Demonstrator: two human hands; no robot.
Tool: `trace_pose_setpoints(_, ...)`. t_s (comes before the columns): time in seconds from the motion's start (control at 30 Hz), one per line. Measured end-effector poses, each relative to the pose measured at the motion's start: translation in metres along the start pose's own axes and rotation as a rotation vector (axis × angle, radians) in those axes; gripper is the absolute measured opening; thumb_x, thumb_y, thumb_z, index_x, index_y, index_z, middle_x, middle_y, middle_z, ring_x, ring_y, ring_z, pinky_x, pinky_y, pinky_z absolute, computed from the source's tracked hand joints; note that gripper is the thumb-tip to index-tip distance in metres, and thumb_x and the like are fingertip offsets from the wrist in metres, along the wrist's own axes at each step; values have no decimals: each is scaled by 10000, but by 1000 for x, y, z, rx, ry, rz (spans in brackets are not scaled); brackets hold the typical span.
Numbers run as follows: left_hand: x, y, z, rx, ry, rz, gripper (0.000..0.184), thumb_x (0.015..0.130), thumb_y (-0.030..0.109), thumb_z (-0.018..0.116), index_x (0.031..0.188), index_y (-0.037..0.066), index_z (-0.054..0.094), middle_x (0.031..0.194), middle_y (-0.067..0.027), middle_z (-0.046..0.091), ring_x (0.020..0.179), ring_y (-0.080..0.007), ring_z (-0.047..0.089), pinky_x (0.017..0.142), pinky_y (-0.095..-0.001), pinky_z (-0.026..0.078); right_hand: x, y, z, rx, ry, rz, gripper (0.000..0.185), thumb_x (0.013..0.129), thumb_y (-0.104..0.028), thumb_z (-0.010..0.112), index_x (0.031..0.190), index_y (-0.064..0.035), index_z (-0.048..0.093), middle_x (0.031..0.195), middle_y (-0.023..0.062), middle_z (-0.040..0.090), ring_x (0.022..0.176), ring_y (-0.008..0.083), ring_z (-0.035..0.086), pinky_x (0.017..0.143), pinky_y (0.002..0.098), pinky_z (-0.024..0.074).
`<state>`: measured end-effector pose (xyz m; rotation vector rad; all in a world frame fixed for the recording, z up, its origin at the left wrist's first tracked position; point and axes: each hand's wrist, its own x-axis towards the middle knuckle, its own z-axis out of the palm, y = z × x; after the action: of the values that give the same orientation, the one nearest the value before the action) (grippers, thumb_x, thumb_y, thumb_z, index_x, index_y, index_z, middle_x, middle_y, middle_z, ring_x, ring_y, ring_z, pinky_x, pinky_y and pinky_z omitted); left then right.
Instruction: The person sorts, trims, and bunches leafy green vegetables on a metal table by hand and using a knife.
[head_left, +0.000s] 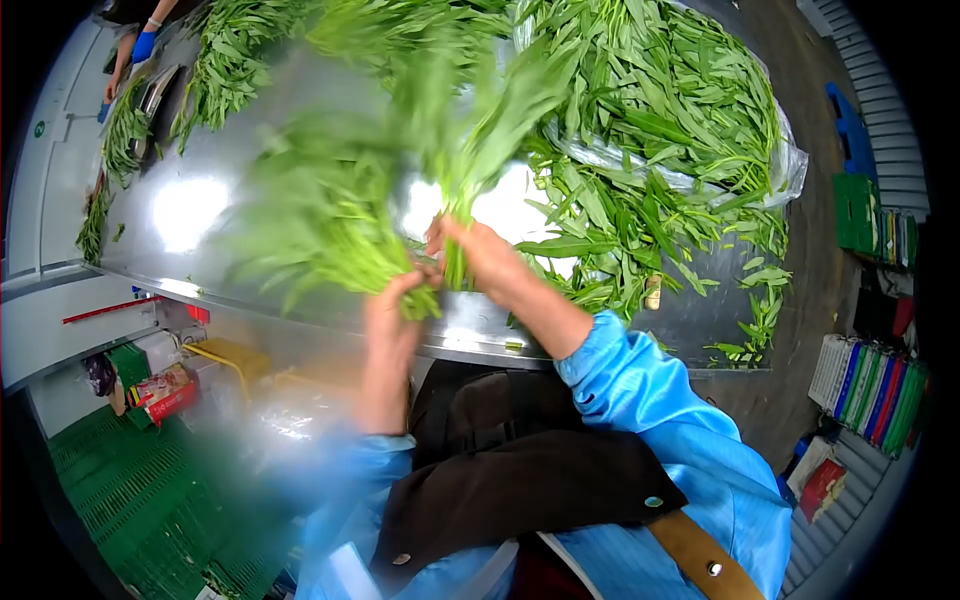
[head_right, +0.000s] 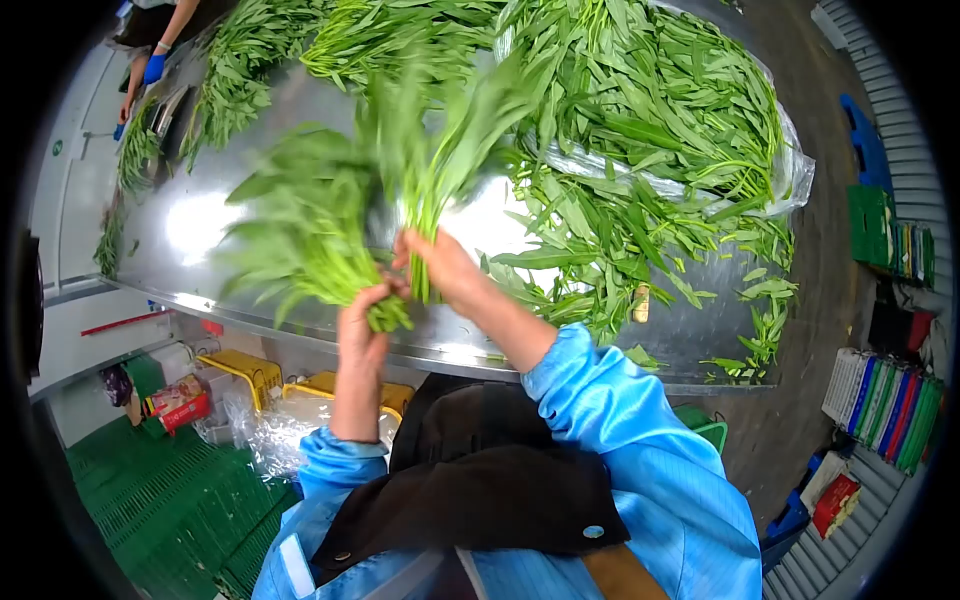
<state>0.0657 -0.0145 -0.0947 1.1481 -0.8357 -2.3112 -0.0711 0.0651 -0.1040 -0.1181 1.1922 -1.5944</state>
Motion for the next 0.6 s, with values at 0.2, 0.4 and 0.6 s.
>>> trace_pose_setpoints(0.2, 1, -42, -8, -144, 80, -174, 425, 742, -67, 611, 1157, 1, 551, 1061, -89, 616, 978, -217, 601, 875, -347, 484, -3, 46, -14, -721, 101, -392, 370, 957, -287, 487, 1071, 51, 585, 950, 167, 576, 918, 321, 546, 848, 410, 421)
trace_pose_setpoints(0.4, -2, -38, -4, -68, 4, -99, 440, 733, -64, 624, 1161, 1, 549, 1067, -90, 613, 997, -226, 594, 887, -345, 476, -7, 35, -14, -1033, -59, -409, 444, 967, -357, 446, 969, 59, 600, 952, 208, 533, 939, 351, 517, 849, 434, 406)
trace_pose_setpoints(0.6, -1, -30, -9, 52, -154, -186, 484, 694, -79, 656, 1159, -18, 540, 1003, -131, 631, 890, -242, 628, 757, -378, 547, -31, -20, -11, -1128, -47, 20, 399, 907, -406, 542, 956, -21, 634, 746, 113, 641, 750, 308, 633, 685, 415, 479)
